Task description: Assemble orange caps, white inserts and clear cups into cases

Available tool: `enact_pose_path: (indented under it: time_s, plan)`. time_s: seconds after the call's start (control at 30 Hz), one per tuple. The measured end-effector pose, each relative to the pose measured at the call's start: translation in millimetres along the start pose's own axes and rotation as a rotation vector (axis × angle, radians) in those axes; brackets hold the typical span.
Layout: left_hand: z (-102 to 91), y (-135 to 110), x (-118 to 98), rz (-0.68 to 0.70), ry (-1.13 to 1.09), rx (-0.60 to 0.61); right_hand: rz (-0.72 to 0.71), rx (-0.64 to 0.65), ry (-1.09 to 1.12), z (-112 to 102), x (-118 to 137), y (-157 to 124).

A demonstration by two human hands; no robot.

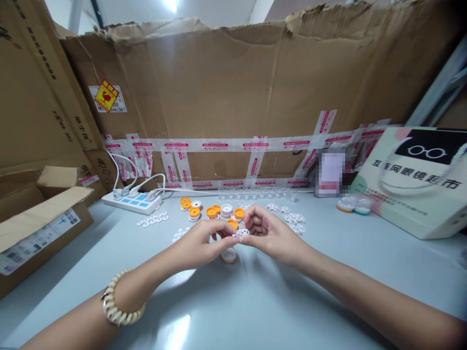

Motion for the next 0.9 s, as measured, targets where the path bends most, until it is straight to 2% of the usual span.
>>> enact_pose_path:
  time_s: [0.17, 0.3, 0.4, 0.5, 0.6, 0.7, 0.73, 0.8, 0.9]
  plan:
    - [5.6, 2.6, 14.9, -0.213, -0.321, 0.002, -0.083, -0.033, -0.092, -1.4, 6.2, -0.2]
    - [5.8, 1.9, 25.7, -0.332, -0.357, -0.021, -0.238, -0.058, -0.274, -1.5, 16.6, -5.5]
    - [6.6, 0.7, 30.2, -0.380, -0.407, -0.009, -0.382, -0.060, -0.386, 0.8, 21.7, -10.4]
    - [4.5, 1.1, 28.9, -0.374, -0.464, -0.039, -0.439, -0.023, -0.406, -0.9, 21.8, -10.1]
    - [-3.1, 3.1, 24.4, -0.330, -0.452, -0.135, -0.350, -0.038, -0.364, -20.5, 19.6, 0.4]
    - [-12.9, 4.7, 23.1, -0.297, -0.390, -0.253, -0.188, -0.161, -0.413, -56.4, 12.3, 14.7]
    - [-15.3, 5.1, 23.6, -0.290, -0.370, -0.278, -0.133, -0.147, -0.475, -64.6, 7.0, 18.4]
    - [-18.1, 5.8, 25.6, -0.277, -0.333, -0.303, -0.045, -0.033, -0.604, -71.2, -7.0, 22.5]
    - [-18.1, 6.7, 27.4, -0.249, -0.270, -0.294, -0.024, 0.067, -0.754, -69.1, -24.4, 22.3]
Point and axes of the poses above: each hand's wrist, its own y-axis towards the middle knuckle, its own z-axis out of the palm, x = y × z, the point moved 6 cm from there along y, towards the middle knuckle, and after that the axes turned 8 degrees about -x, right-handed, at the moved point
